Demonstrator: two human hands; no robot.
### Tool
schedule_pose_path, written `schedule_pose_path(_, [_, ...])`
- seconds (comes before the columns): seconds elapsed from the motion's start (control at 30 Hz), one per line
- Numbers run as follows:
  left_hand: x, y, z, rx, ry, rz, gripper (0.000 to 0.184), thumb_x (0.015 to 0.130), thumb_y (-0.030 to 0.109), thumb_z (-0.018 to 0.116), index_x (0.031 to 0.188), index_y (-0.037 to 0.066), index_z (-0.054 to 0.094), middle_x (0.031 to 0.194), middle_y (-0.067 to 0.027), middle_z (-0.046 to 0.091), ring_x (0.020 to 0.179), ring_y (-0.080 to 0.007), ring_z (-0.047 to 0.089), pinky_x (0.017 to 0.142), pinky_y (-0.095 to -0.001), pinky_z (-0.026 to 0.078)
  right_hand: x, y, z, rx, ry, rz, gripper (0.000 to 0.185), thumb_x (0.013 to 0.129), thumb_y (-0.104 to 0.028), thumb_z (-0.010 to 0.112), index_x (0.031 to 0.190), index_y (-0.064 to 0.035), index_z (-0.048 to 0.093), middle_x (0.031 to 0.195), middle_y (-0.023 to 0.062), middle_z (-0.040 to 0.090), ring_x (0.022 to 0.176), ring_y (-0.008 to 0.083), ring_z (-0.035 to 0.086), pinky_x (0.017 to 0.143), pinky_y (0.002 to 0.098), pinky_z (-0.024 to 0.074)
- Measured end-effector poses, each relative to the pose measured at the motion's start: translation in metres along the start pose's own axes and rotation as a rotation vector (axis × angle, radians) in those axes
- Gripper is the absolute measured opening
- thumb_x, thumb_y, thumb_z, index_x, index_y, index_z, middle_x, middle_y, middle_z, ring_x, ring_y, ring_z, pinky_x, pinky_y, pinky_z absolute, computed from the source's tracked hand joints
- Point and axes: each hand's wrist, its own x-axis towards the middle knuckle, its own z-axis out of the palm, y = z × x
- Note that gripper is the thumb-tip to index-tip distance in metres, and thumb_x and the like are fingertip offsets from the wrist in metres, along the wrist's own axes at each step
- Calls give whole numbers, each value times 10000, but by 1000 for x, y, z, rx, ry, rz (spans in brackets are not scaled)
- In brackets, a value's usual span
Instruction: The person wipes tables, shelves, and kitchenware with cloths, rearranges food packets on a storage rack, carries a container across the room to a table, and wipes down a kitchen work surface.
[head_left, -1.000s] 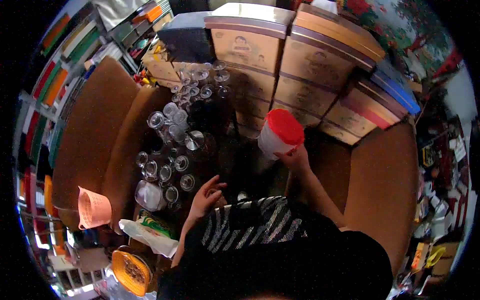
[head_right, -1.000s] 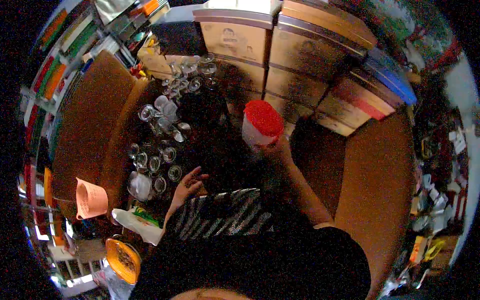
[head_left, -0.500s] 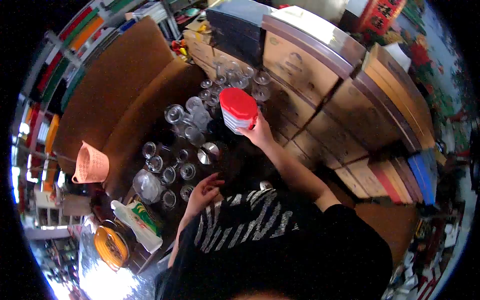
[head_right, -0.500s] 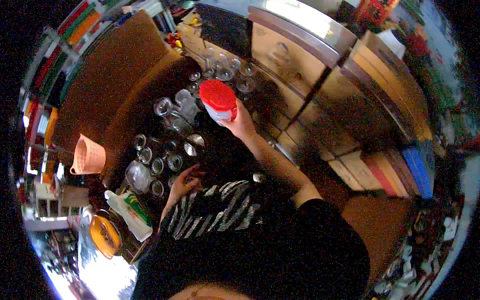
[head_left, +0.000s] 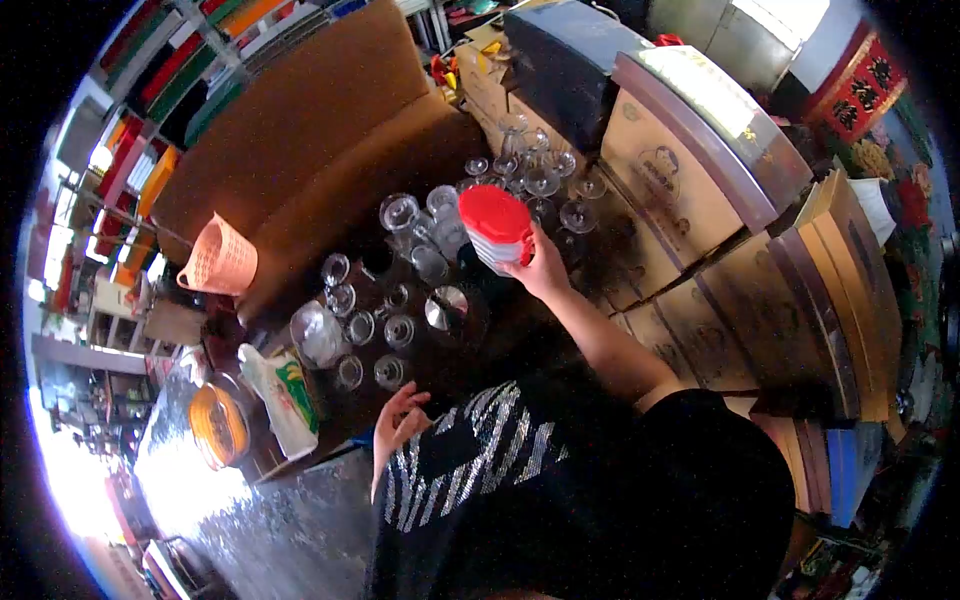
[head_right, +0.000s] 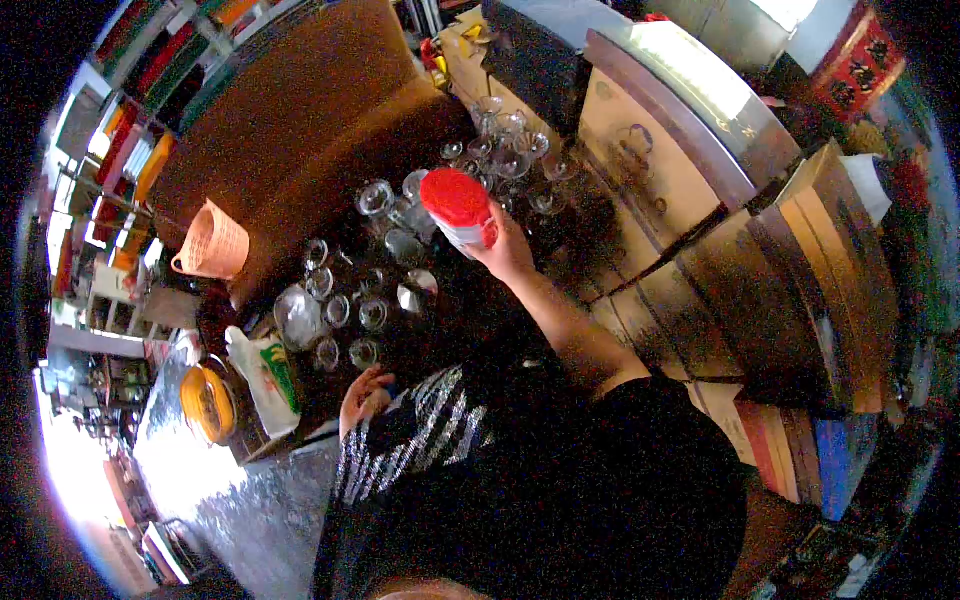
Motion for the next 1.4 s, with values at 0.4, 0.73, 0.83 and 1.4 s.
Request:
schedule_pose_path(0.4, [27,12,17,12,-115,-103,534,947,104,617,1425,-36,427,1289,-172,588,827,-91,586,787,-261,518,-173,2,-129,968,-52,538,804,765,-230,852,1419,-53,419,1340,95,577,1266,252,533,1044,461,477])
schedule_pose_path(0.73, [138,-70,45,244,-741,-429,524,952,106,605,1446,39,444,1270,-113,639,950,-115,607,822,-246,485,-306,112,-41,469,-82,1009,741,837,-363,791,1408,-53,434,1316,130,587,1193,265,565,1000,437,494])
schedule_pose_path(0.83, [125,-65,74,500,-750,-352,527,962,128,606,1447,23,432,1270,-121,637,940,-121,611,800,-251,497,-282,85,-40,761,23,895,740,849,-338,774,1434,-64,415,1373,129,552,1248,254,531,1054,443,445])
schedule_pose_path(1.4, [91,-43,-15,226,-469,-204,547,968,181,642,1438,-4,431,1270,-130,622,1000,-140,606,904,-286,489,-77,-57,67,1523,568,1046,545,804,-101,825,1223,-189,487,1258,-6,554,1149,152,542,965,315,499])
